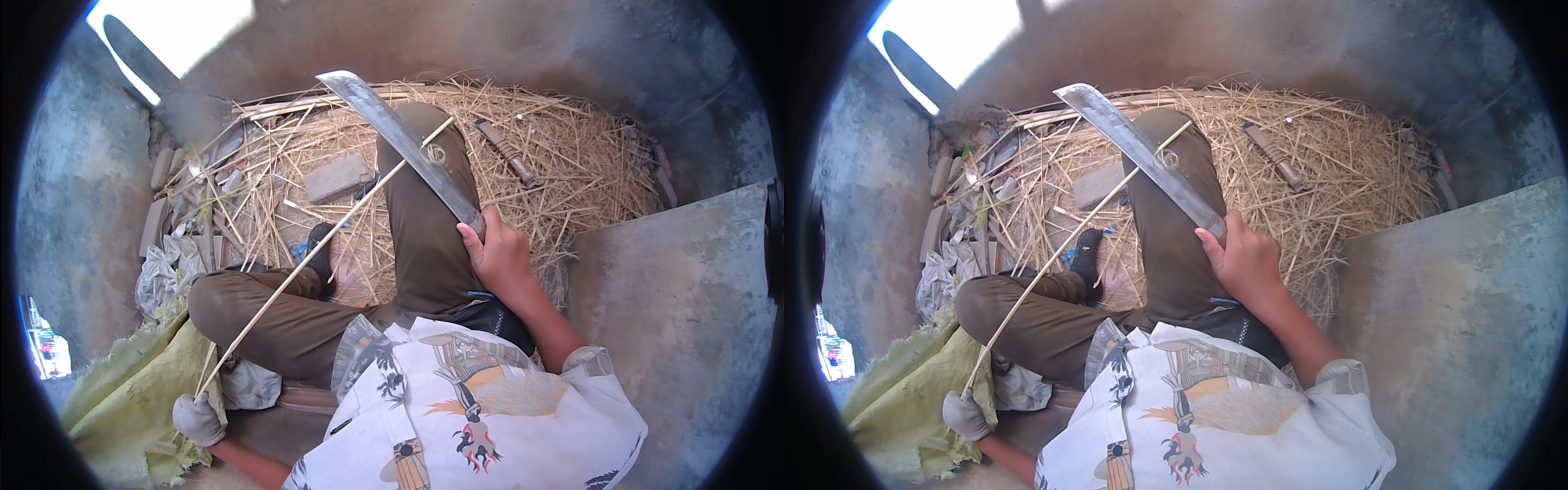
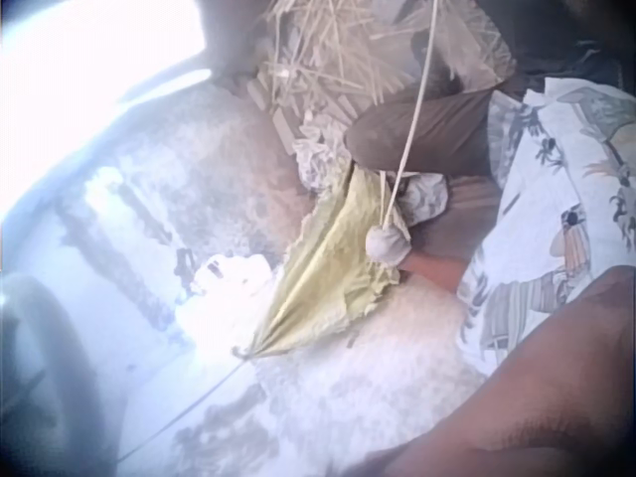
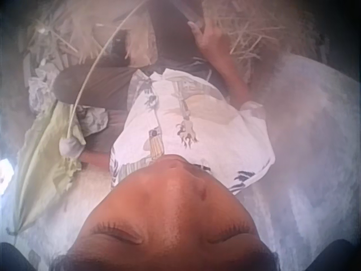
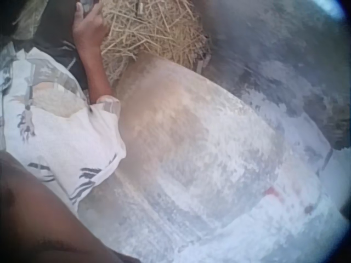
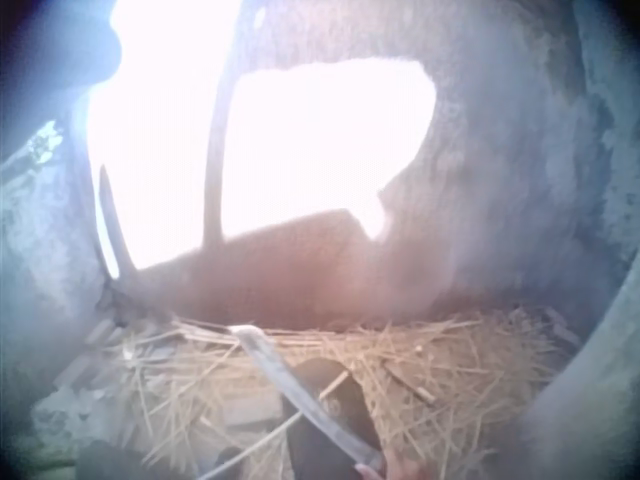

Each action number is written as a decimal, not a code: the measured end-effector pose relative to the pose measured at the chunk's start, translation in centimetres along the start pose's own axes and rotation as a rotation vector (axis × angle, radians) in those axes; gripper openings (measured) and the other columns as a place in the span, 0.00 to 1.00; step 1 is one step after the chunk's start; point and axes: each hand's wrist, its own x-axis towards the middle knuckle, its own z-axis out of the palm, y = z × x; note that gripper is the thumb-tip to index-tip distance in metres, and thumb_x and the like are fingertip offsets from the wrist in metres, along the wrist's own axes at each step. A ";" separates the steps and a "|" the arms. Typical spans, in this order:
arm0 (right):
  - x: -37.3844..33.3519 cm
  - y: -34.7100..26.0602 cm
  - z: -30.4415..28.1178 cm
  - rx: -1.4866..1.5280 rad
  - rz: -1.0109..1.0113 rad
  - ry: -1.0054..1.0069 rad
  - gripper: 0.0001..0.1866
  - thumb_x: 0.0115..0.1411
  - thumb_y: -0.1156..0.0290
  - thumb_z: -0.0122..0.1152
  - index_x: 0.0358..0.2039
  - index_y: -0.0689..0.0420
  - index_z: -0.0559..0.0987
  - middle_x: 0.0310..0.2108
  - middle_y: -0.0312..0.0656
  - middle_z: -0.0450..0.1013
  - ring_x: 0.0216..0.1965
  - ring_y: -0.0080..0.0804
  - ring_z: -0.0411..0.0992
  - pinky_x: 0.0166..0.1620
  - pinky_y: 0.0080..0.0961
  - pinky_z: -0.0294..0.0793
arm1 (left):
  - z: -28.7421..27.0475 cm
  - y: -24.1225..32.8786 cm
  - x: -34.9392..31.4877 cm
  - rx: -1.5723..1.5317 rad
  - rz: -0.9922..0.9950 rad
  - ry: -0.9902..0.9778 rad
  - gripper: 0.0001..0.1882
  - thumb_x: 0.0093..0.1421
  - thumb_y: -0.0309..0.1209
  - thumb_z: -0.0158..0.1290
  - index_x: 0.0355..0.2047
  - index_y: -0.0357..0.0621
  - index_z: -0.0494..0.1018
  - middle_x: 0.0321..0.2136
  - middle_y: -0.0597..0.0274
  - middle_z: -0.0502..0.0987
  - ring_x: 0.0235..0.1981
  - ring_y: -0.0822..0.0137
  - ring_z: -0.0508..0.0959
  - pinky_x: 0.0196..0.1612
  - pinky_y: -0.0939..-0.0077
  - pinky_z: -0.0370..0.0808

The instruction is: The person sits on a straw-covered floor and uses a large knife to sharpen the ends of thin wooden sticks. They hold the sticks with a gloved hand and repeatedly scrape the blade along the wood to create a point, occasionally adjusting their grip and the stick's position.

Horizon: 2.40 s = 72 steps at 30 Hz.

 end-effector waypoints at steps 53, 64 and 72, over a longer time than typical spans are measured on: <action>-0.3 -0.3 -0.5 0.213 0.129 0.038 0.20 0.70 0.53 0.59 0.38 0.61 0.75 0.18 0.50 0.72 0.20 0.53 0.75 0.25 0.43 0.71 | -10.9 33.7 17.1 -0.782 0.617 -0.328 0.12 0.69 0.33 0.52 0.49 0.54 0.81 0.33 0.59 0.79 0.33 0.54 0.82 0.35 0.61 0.79; 0.3 1.1 0.1 0.237 0.174 0.069 0.25 0.66 0.47 0.64 0.34 0.60 0.73 0.17 0.48 0.72 0.19 0.51 0.74 0.25 0.43 0.72 | -11.1 36.2 18.3 -0.626 0.587 -0.331 0.13 0.69 0.32 0.50 0.50 0.55 0.80 0.31 0.59 0.77 0.29 0.56 0.82 0.31 0.62 0.79; 2.8 2.6 0.1 0.004 0.168 0.134 0.28 0.61 0.43 0.69 0.28 0.58 0.73 0.14 0.46 0.71 0.16 0.49 0.73 0.23 0.43 0.71 | -10.7 38.0 17.4 -0.803 0.436 -0.072 0.20 0.72 0.45 0.51 0.24 0.49 0.73 0.16 0.57 0.74 0.20 0.53 0.79 0.23 0.59 0.75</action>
